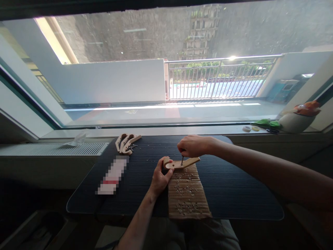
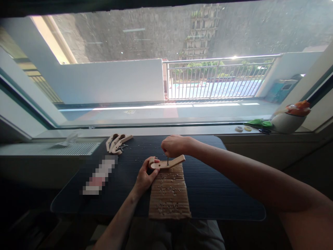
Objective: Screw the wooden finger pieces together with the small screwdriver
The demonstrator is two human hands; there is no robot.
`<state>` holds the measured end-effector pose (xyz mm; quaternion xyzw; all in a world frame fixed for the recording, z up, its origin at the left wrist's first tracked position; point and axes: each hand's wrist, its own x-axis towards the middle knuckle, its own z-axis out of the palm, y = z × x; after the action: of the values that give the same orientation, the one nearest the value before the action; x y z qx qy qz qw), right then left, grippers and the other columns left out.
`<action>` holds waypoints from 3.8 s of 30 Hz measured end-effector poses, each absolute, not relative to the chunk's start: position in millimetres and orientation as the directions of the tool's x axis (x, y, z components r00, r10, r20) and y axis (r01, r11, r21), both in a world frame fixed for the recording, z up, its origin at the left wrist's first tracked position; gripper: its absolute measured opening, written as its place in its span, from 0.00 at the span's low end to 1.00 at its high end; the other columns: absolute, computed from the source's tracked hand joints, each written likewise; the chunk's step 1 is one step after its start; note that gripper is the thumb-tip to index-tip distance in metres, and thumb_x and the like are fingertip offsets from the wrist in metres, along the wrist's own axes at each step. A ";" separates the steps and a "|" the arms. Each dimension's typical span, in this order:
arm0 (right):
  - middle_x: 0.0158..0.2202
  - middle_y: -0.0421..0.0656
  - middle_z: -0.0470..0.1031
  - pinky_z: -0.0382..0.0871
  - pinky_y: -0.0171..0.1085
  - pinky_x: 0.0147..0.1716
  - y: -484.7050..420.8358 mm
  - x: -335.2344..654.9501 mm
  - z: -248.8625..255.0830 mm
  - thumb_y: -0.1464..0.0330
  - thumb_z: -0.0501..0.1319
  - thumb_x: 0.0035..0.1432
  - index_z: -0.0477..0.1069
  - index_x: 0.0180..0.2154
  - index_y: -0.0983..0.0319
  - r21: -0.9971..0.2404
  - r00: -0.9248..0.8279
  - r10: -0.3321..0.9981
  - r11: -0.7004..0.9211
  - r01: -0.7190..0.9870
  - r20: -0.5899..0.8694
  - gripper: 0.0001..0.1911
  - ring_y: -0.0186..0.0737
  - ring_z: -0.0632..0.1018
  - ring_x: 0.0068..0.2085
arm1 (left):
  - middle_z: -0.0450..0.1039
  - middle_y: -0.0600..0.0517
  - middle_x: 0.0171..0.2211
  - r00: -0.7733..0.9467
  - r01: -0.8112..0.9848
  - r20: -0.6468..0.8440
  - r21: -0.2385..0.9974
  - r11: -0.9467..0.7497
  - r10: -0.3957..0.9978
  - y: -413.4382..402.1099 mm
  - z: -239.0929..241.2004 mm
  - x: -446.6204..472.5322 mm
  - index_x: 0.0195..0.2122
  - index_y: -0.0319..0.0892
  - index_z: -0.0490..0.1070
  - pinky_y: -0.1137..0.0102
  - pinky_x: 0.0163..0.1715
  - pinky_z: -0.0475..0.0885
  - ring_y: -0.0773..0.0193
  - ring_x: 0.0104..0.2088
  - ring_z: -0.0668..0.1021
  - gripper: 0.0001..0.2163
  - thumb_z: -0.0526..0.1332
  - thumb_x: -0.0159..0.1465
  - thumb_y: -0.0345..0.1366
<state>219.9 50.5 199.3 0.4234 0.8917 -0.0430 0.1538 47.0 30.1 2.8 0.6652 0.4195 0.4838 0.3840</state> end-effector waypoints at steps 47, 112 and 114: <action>0.35 0.49 0.75 0.58 0.33 0.26 46.2 201.7 200.3 0.74 0.56 0.53 0.76 0.35 0.66 0.176 -0.650 0.678 0.726 0.665 -0.343 0.11 0.39 0.73 0.33 | 0.73 0.49 0.45 0.185 0.155 0.307 0.929 -0.337 0.933 28.8 5.7 47.7 0.49 0.43 0.62 0.63 0.53 0.64 0.61 0.47 0.74 0.18 0.61 0.57 0.33; 0.35 0.46 0.77 0.63 0.38 0.34 27.6 249.0 189.7 0.68 0.52 0.56 0.75 0.37 0.61 -0.020 -0.488 0.846 0.496 0.868 -0.215 0.14 0.42 0.75 0.36 | 0.68 0.45 0.53 0.196 0.109 0.282 0.946 -0.306 0.939 29.7 0.4 46.4 0.56 0.45 0.56 0.61 0.54 0.65 0.58 0.52 0.72 0.29 0.65 0.54 0.35; 0.42 0.45 0.75 0.64 0.36 0.38 22.7 258.4 176.7 0.66 0.50 0.59 0.71 0.47 0.61 -0.324 -0.445 0.893 0.400 0.857 -0.073 0.18 0.40 0.74 0.41 | 0.67 0.45 0.54 0.218 0.107 0.268 0.949 -0.295 0.939 29.3 0.5 46.5 0.58 0.45 0.53 0.60 0.55 0.64 0.58 0.52 0.72 0.33 0.66 0.53 0.35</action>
<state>258.4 22.7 176.7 0.5240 0.8349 -0.1589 -0.0562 46.5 29.3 0.5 0.6477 0.4035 0.4778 0.4352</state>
